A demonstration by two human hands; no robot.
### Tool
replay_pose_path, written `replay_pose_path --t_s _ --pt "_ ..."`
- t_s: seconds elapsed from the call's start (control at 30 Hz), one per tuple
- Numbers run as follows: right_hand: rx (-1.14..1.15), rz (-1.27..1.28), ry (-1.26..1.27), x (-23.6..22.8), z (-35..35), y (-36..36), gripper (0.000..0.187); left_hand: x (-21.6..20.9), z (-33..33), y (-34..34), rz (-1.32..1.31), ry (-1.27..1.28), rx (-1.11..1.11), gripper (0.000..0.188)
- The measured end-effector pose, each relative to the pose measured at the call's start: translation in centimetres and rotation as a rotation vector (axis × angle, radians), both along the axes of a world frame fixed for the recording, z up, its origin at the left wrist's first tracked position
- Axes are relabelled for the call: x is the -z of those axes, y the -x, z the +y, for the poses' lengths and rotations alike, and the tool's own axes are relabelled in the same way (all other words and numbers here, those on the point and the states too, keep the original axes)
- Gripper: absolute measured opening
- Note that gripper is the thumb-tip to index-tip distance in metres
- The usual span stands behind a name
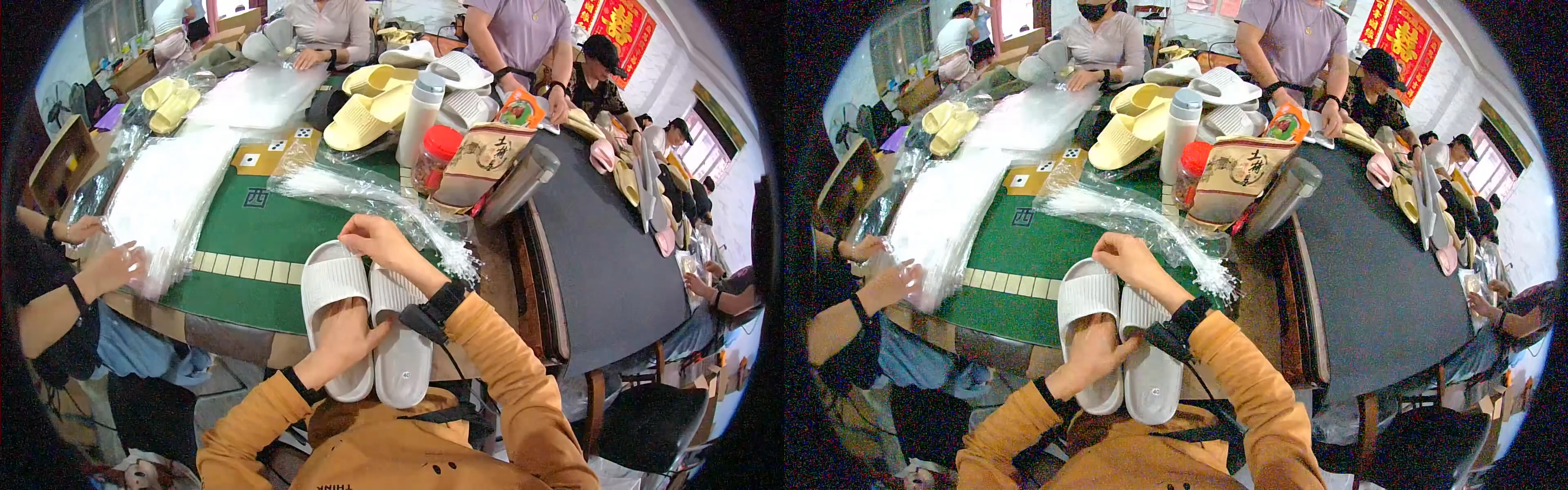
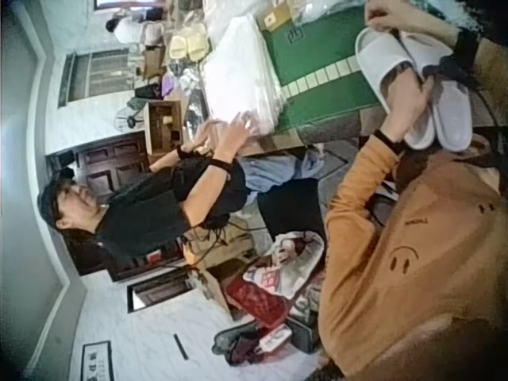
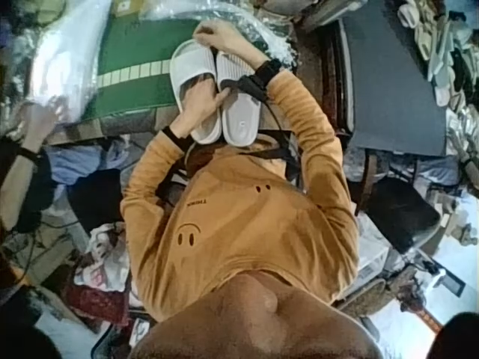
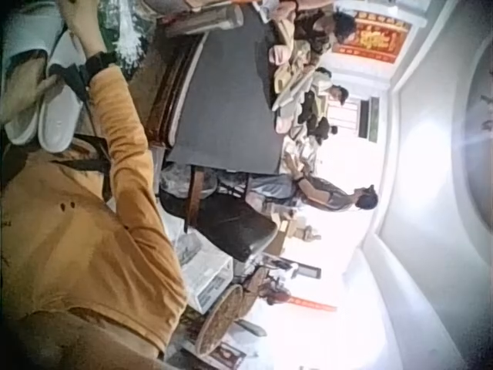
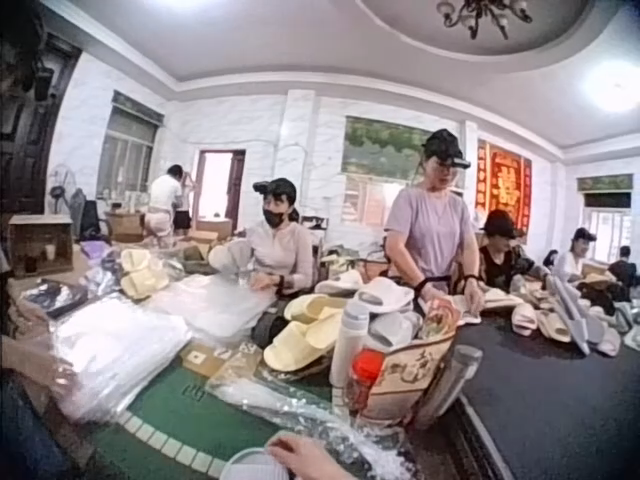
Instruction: Inspecting and tagging plastic sandals at a manufacturing or processing station.
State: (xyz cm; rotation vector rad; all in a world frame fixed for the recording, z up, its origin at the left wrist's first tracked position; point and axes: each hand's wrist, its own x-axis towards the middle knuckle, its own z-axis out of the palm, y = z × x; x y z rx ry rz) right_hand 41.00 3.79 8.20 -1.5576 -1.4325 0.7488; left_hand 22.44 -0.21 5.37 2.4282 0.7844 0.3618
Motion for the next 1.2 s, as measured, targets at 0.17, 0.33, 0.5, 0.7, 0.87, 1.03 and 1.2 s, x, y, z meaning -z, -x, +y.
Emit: replay_pose_path --t_s 0.17,0.33,0.5,0.7,0.87,1.03,1.2 --pt "-0.039 0.039 0.048 0.4 -0.7 0.4 0.02 -0.9 -0.2 -0.1 0.028 0.037 -0.028 0.057" --pt "-0.043 0.214 0.085 0.3 -1.2 0.8 0.015 -1.5 -0.3 -0.1 0.061 0.077 -0.02 0.059" --pt "-0.014 0.242 0.075 -0.2 -2.3 0.3 0.014 -1.8 -0.9 0.6 0.003 0.003 -0.03 0.054" --pt "0.028 0.486 0.046 0.0 -3.3 0.1 0.012 -5.5 -0.7 2.2 -0.273 -0.385 0.057 0.024" --pt "0.072 0.658 -0.061 0.4 -3.8 0.1 0.011 -6.7 4.0 -2.0 -0.43 -0.282 -0.158 0.016" --pt "0.1 0.767 -0.115 1.2 -3.9 0.3 0.011 -3.6 7.9 -4.3 -0.436 0.243 -0.136 0.016" --pt "0.087 0.795 -0.165 1.9 -3.9 -0.1 0.012 -3.5 8.2 -4.7 -0.472 0.39 -0.144 0.012"
